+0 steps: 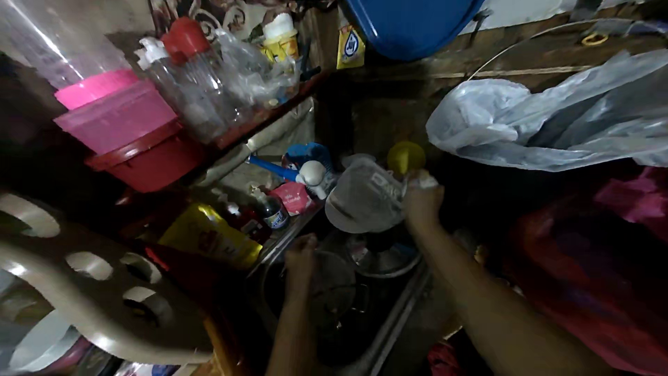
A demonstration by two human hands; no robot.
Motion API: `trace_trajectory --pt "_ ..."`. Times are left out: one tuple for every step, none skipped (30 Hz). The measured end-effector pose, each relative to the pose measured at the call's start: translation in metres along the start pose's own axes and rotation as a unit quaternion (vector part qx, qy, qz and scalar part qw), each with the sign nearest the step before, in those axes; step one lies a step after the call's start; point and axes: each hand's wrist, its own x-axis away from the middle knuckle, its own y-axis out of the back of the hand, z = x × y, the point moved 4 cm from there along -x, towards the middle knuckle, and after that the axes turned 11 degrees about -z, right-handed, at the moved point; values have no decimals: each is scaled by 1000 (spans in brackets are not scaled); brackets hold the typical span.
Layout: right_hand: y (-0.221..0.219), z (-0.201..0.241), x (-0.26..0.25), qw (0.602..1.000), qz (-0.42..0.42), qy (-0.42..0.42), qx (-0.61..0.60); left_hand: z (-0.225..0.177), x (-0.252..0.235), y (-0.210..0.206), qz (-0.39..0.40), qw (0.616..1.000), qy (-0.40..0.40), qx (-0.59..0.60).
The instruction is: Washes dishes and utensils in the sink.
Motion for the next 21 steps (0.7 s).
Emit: trace_trajectory --pt "-2 6 -6 1000 -18 17 18 3 -6 11 -43 999 17 -21" --pt "-8 11 -11 999 -26 37 22 9 -13 20 -72 996 35 -38" --pt "-17 14 -15 997 -17 67 27 15 -21 28 -92 993 49 -55" --pt "-29 16 -17 994 16 99 36 20 -26 34 -103 990 58 -73" --pt "-42 17 -15 989 50 133 49 24 -28 40 -110 987 62 -96" --pt "-54 17 -12 979 85 169 77 26 -29 43 -110 984 65 -121" --pt "-65 16 -6 963 121 213 111 29 -29 46 -104 982 67 -145" --pt "-74 13 1 943 158 257 144 33 -28 47 -95 979 72 -166" --pt "-81 6 8 918 199 294 174 37 -27 48 -83 976 76 -186" --pt "-88 -3 13 894 230 326 203 41 -27 48 -69 972 79 -208" --pt "-92 -11 16 874 254 341 235 45 -27 48 -54 969 81 -229" --pt "-94 -14 19 862 268 344 260 47 -28 47 -32 965 82 -246" --pt "-93 -14 21 854 278 341 277 49 -29 45 -1 961 81 -265" --pt "-91 -14 22 848 282 338 294 48 -28 42 37 956 79 -279" --pt "-89 -14 22 846 288 331 304 43 -25 37 77 951 73 -290" --pt "-86 -13 21 843 296 321 313 35 -19 32 114 945 64 -300" --pt "-83 -11 19 844 304 310 313 28 -14 27 151 938 54 -307" --pt "-78 -9 17 852 310 292 305 22 -9 22 187 927 42 -322" --pt "-73 -5 14 863 309 267 297 17 -4 16 218 917 29 -334" --pt "-68 -2 9 874 304 247 287 12 2 11 246 905 25 -347" --pt "-63 0 4 886 296 230 273 10 7 7 271 893 25 -358"
